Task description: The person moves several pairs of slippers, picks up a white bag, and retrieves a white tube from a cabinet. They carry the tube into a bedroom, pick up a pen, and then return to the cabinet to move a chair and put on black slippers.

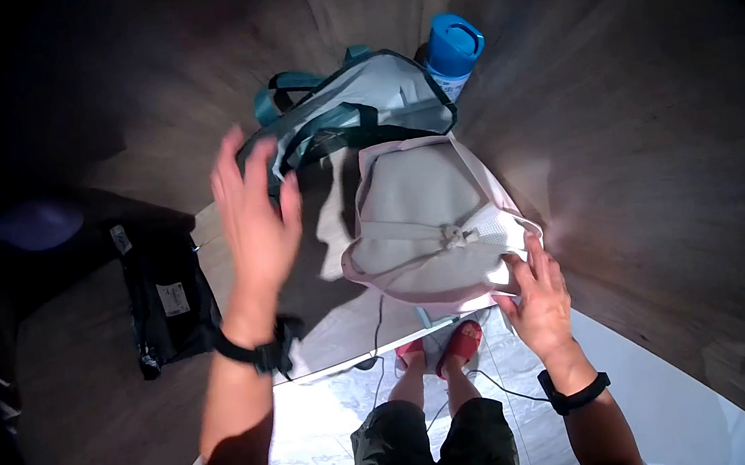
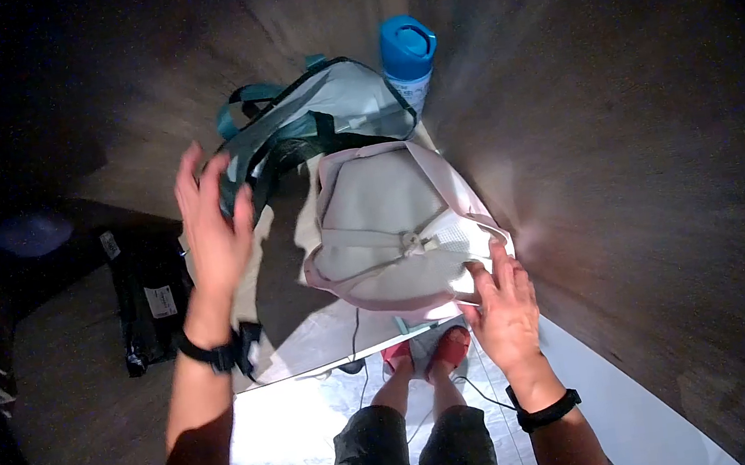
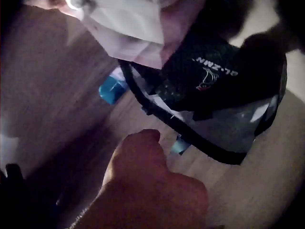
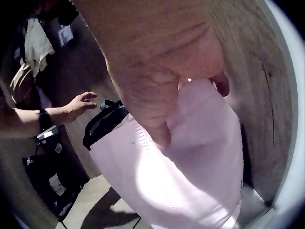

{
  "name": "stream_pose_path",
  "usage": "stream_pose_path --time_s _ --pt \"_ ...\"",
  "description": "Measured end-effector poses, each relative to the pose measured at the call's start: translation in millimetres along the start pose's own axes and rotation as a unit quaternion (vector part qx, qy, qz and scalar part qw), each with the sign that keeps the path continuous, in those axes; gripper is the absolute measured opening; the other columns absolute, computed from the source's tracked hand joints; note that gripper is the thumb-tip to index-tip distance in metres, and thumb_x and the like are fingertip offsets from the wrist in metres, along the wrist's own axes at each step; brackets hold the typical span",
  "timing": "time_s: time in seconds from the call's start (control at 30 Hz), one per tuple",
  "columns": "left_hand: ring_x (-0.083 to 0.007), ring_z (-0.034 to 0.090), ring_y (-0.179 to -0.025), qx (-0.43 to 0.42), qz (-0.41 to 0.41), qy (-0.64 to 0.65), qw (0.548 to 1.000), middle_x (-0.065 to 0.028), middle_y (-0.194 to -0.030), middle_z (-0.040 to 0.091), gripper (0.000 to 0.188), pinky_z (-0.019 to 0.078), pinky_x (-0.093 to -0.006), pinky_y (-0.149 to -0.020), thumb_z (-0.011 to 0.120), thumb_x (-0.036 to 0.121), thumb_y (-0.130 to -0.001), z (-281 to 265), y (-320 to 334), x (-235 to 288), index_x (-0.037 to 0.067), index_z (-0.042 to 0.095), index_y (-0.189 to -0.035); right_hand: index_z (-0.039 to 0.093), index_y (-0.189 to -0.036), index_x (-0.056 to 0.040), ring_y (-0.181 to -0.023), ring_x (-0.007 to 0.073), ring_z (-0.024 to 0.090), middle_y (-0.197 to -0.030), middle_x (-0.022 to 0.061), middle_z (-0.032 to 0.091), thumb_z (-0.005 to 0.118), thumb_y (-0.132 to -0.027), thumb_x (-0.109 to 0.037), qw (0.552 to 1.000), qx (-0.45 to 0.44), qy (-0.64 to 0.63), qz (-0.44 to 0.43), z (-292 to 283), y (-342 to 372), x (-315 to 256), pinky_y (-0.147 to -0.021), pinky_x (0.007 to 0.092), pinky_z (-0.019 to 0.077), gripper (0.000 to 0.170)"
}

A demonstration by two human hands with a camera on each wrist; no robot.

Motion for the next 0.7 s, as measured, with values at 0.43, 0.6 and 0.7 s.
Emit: stream_pose_path --time_s 0.43,0.6,0.7 --pt "-0.0153 0.046 -0.106 -0.204 -0.525 0.569 0.599 -0.0041 -0.123 0.043 0.055 0.0417 -0.0331 -0.079 0.047 0.041 -0.092 139 176 59 0.022 0.023 -0.138 0.047 -0.12 -0.0105 -0.121 0.0348 0.041 -0.138 0.0138 0.032 0.071 -0.071 -0.01 0.999 0.029 0.004 0.013 6 10 -17 -0.093 0.0413 0.0434 0.054" --pt "-0.0113 0.047 -0.091 -0.143 -0.472 0.629 0.6 -0.0007 -0.107 0.047 0.052 0.0419 -0.0294 -0.074 0.047 0.044 -0.091 162 157 47 0.02 0.027 -0.133 0.046 -0.12 -0.0104 -0.115 0.0366 0.043 -0.138 0.014 0.033 0.067 -0.074 -0.01 0.999 0.041 0.018 -0.002 24 16 -21 -0.09 0.0436 0.045 0.051" --pt "-0.0141 0.047 -0.1 -0.179 -0.474 0.609 0.611 -0.0011 -0.12 0.045 0.058 0.0398 -0.0299 -0.082 0.046 0.045 -0.091 136 160 45 0.017 0.023 -0.137 0.045 -0.12 -0.0094 -0.112 0.0362 0.045 -0.138 0.0134 0.033 0.066 -0.073 -0.009 0.998 0.049 0.04 -0.01 26 14 -17 -0.088 0.0432 0.0458 0.051"
Point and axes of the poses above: each hand's wrist, its own y-axis away from the middle knuckle, its own z-axis out of the palm, x = y × z, the point moved 2 cm from there along -y, towards the middle knuckle
